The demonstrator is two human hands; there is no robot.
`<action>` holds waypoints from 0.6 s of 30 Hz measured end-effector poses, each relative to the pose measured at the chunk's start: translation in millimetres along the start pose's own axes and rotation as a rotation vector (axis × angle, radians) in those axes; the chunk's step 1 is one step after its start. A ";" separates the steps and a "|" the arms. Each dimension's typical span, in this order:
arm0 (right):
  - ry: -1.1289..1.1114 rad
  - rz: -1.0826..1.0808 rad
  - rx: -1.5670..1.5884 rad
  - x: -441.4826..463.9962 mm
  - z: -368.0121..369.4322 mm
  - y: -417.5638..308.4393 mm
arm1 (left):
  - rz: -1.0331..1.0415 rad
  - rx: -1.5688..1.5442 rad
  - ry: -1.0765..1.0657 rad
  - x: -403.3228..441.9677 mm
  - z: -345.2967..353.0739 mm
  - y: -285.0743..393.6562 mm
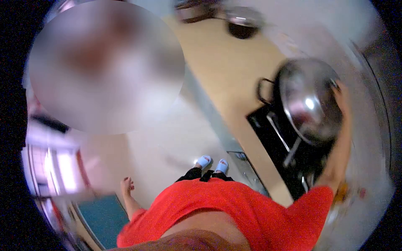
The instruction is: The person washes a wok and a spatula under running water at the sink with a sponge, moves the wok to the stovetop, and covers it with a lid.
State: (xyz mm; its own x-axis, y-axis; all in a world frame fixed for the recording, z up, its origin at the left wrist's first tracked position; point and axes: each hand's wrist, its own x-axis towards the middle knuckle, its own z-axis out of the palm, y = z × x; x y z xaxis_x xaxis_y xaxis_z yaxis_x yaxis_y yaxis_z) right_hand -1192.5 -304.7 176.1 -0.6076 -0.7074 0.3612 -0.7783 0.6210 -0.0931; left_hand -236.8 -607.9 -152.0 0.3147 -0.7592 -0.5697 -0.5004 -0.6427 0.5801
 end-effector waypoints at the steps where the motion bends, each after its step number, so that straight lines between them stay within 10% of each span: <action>1: -0.055 0.012 0.047 0.4 -10.9 -24.5 | -0.120 -0.082 0.030 -17.7 -7.5 -35.7; 8: -0.167 -0.215 0.012 63.8 19.5 66.9 | -0.692 -0.499 0.100 -130.2 1.2 -216.5; 12: -0.169 -0.118 0.251 64.4 -42.5 -136.0 | -0.698 -0.554 0.220 -131.0 5.7 -239.8; 18: -0.229 -0.546 0.558 -24.4 -116.6 -520.3 | -0.545 -0.737 0.332 -42.3 -46.4 -275.5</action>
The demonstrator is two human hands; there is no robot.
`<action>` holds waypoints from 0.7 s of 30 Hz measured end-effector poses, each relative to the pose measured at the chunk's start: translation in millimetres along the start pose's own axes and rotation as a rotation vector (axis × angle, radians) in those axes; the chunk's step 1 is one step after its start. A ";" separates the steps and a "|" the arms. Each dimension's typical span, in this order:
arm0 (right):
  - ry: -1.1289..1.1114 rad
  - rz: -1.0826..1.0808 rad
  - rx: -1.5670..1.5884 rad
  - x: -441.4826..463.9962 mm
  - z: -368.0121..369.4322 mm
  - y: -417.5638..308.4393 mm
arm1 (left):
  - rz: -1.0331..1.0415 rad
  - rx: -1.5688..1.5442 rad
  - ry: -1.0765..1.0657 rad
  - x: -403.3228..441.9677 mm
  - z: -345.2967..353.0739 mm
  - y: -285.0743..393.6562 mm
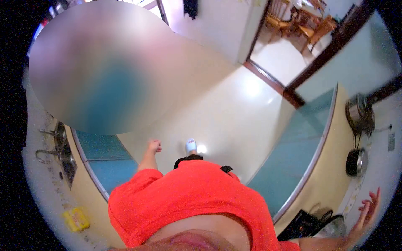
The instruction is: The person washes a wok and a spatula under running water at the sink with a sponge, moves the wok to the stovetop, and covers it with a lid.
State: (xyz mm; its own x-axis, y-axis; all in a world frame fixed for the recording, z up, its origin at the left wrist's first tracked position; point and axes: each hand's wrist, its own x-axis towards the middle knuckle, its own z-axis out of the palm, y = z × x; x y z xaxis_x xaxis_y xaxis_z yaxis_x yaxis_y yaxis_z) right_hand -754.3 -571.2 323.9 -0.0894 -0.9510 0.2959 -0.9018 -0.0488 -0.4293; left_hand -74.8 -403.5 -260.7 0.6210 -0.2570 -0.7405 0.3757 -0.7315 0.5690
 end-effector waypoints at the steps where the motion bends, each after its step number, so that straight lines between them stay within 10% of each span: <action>1: 0.025 -0.157 0.324 15.1 42.0 -2.8 | -0.024 -0.031 -0.042 25.7 1.0 18.5; 2: -0.280 -0.419 0.916 39.6 91.6 0.7 | -0.066 -0.051 -0.082 41.9 -0.2 27.3; 5: -0.277 0.135 0.923 81.3 320.6 -127.8 | -0.030 -0.049 -0.208 65.2 -14.6 74.5; 10: -1.035 0.275 0.791 97.1 537.4 -179.7 | 0.097 -0.159 -0.084 114.6 -75.4 169.3; 12: -0.950 0.435 0.807 106.2 593.3 -173.1 | 0.113 -0.277 0.076 145.4 -105.6 176.8; 14: -0.972 -0.140 0.087 130.4 667.4 -108.9 | 0.069 -0.363 0.237 173.8 -126.4 169.4; 18: -0.864 0.449 0.468 210.1 742.9 -122.0 | -0.047 -0.382 0.315 207.5 -142.9 164.7; 21: -0.900 0.290 0.190 309.2 811.7 -171.9 | -0.177 -0.639 0.360 220.6 -121.4 144.4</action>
State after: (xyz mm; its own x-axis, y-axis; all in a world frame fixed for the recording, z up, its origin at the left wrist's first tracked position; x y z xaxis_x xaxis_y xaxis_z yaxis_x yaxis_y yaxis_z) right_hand -283.8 -1104.6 -203.5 0.1307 -0.8076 -0.5751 -0.8053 0.2519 -0.5367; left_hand 199.9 -489.1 -298.5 0.6595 0.1334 -0.7398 0.7486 -0.2059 0.6302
